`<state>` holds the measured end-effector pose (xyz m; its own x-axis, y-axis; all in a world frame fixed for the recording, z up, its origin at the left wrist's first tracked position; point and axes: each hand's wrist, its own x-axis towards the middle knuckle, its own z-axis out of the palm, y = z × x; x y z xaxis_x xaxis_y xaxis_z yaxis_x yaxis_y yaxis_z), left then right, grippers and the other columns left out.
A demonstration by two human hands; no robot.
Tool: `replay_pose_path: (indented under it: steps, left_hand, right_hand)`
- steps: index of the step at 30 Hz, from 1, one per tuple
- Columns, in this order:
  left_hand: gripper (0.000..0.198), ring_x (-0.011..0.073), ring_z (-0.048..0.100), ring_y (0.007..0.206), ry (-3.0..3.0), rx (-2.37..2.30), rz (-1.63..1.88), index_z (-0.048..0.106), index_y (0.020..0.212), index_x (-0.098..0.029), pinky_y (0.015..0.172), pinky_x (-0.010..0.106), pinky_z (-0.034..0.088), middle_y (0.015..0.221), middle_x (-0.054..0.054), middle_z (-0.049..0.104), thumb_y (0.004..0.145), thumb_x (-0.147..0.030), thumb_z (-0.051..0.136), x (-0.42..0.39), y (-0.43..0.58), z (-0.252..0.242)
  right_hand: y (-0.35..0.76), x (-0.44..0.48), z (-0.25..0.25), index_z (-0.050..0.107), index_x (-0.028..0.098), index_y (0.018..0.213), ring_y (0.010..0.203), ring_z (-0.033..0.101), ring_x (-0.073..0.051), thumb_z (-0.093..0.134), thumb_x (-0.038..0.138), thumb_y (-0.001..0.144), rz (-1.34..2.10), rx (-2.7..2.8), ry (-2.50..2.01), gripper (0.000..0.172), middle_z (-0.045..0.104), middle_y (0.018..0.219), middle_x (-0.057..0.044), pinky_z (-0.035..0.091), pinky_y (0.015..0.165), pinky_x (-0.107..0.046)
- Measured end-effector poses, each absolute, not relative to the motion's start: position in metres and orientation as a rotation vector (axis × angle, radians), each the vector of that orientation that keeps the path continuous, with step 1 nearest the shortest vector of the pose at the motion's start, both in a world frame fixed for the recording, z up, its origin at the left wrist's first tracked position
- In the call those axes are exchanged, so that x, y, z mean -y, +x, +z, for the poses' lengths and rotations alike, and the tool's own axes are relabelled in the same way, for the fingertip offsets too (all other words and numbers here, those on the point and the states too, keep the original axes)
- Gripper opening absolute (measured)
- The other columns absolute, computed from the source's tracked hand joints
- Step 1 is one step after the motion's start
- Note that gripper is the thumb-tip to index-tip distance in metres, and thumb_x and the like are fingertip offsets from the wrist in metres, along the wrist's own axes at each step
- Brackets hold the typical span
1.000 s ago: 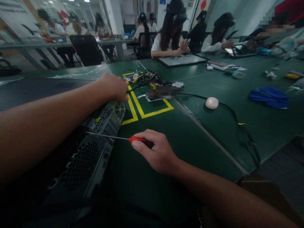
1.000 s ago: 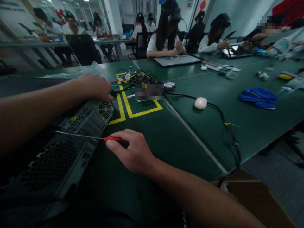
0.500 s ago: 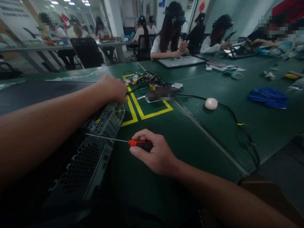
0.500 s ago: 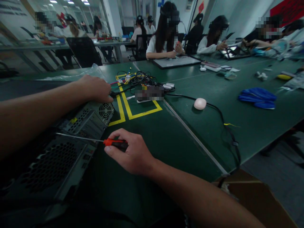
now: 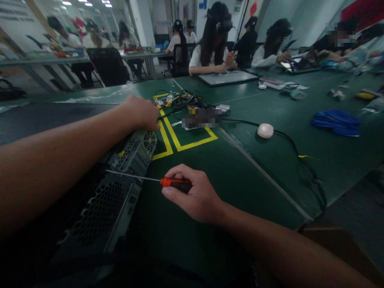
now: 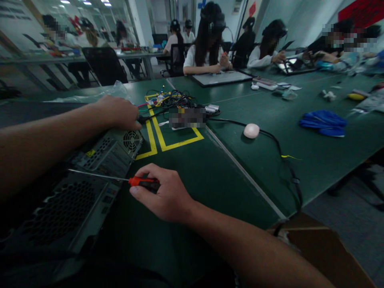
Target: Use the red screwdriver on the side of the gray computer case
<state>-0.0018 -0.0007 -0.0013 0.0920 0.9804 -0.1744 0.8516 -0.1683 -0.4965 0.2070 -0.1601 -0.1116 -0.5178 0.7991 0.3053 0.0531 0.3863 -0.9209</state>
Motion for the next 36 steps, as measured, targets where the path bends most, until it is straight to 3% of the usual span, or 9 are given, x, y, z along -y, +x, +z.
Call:
replay_pose_path:
  steps: [5, 12, 16, 21, 25, 36]
  left_hand:
    - [0.073, 0.0459, 0.070, 0.133, -2.111, 1.903, 0.604, 0.079, 0.145, -0.024, 0.110, 0.058, 0.053, 0.139, 0.022, 0.080, 0.088, -0.067, 0.065, -0.006, -0.006, -0.006]
    - [0.075, 0.0501, 0.066, 0.138, -2.159, 2.003, 0.502, 0.078, 0.146, -0.025, 0.116, 0.061, 0.049, 0.143, 0.022, 0.079, 0.082, -0.064, 0.074, -0.006, -0.006, -0.005]
    - [0.076, 0.0493, 0.069, 0.134, -2.126, 1.935, 0.575, 0.075, 0.149, -0.014, 0.112, 0.062, 0.052, 0.145, 0.026, 0.077, 0.089, -0.060, 0.067, 0.000, -0.003, -0.003]
    - [0.074, 0.0446, 0.069, 0.131, -2.133, 1.870, 0.619, 0.074, 0.149, -0.014, 0.111, 0.060, 0.054, 0.144, 0.024, 0.078, 0.094, -0.061, 0.058, 0.003, -0.002, -0.001]
    - [0.072, 0.0454, 0.069, 0.133, -2.113, 1.907, 0.641, 0.076, 0.147, -0.017, 0.111, 0.057, 0.054, 0.144, 0.023, 0.078, 0.092, -0.061, 0.065, 0.001, -0.002, -0.002]
    - [0.072, 0.0455, 0.070, 0.132, -2.125, 1.837, 0.663, 0.072, 0.149, -0.006, 0.110, 0.060, 0.056, 0.146, 0.030, 0.075, 0.098, -0.056, 0.056, 0.004, 0.000, 0.000]
  right_hand:
    - [0.207, 0.161, -0.112, 0.073, 0.022, 0.104, 0.061, 0.054, -0.012, 0.079, 0.033, 0.096, 1.195, 1.860, -0.736, 0.015, 0.067, 0.076, 0.005, 0.045, 0.065, -0.029]
    - [0.206, 0.160, -0.113, 0.073, 0.022, 0.104, 0.065, 0.058, -0.013, 0.079, 0.032, 0.096, 1.182, 1.861, -0.727, 0.014, 0.070, 0.080, 0.003, 0.046, 0.066, -0.028]
    - [0.206, 0.159, -0.112, 0.072, 0.021, 0.103, 0.063, 0.056, -0.012, 0.079, 0.030, 0.097, 1.187, 1.855, -0.710, 0.013, 0.067, 0.078, 0.004, 0.046, 0.066, -0.028]
    - [0.206, 0.160, -0.112, 0.073, 0.021, 0.103, 0.063, 0.055, -0.012, 0.080, 0.028, 0.096, 1.193, 1.849, -0.700, 0.013, 0.065, 0.077, 0.005, 0.046, 0.067, -0.028]
    - [0.206, 0.160, -0.112, 0.073, 0.022, 0.103, 0.063, 0.056, -0.012, 0.079, 0.030, 0.096, 1.191, 1.859, -0.735, 0.013, 0.066, 0.077, 0.005, 0.046, 0.067, -0.028]
    - [0.206, 0.160, -0.112, 0.076, 0.021, 0.103, 0.067, 0.060, -0.013, 0.079, 0.032, 0.095, 1.219, 1.837, -0.762, 0.013, 0.069, 0.080, 0.003, 0.047, 0.068, -0.028]
